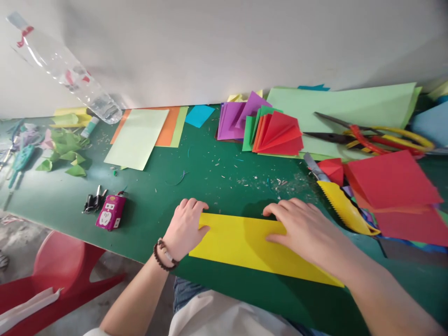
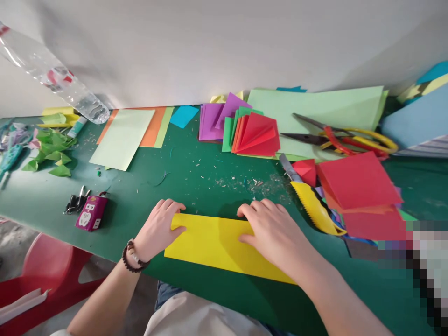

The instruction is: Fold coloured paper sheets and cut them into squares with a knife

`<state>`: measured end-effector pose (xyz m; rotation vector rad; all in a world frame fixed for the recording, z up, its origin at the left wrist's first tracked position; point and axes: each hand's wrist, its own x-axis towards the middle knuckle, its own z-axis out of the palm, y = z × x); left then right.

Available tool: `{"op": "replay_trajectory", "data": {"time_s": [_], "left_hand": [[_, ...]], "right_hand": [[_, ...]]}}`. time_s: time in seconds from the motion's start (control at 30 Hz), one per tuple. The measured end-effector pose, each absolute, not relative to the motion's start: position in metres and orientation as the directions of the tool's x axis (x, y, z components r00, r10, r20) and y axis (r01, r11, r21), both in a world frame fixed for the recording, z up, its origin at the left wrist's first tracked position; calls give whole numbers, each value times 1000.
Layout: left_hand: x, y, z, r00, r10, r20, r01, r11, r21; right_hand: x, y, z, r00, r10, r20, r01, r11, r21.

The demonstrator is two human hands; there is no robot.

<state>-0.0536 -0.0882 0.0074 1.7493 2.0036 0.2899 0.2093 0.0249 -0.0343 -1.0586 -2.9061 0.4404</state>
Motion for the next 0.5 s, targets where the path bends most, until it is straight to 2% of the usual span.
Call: {"op": "replay_trajectory", "data": {"time_s": [0.17,0.3,0.5], "left_hand": [[-65,-78,17,-62,959,-276,792,215,572],[-76,-78,25,-54,942,-331,650,284,705],[-74,-87,30,-125,921,-369,455,384,804]], "right_hand": [[216,35,-29,-759,611,-227,631,605,-485],[227,43,-26,-766,607,-212,572,495,-653],[237,46,-26,-754,627,-196,546,433,-717]]}}
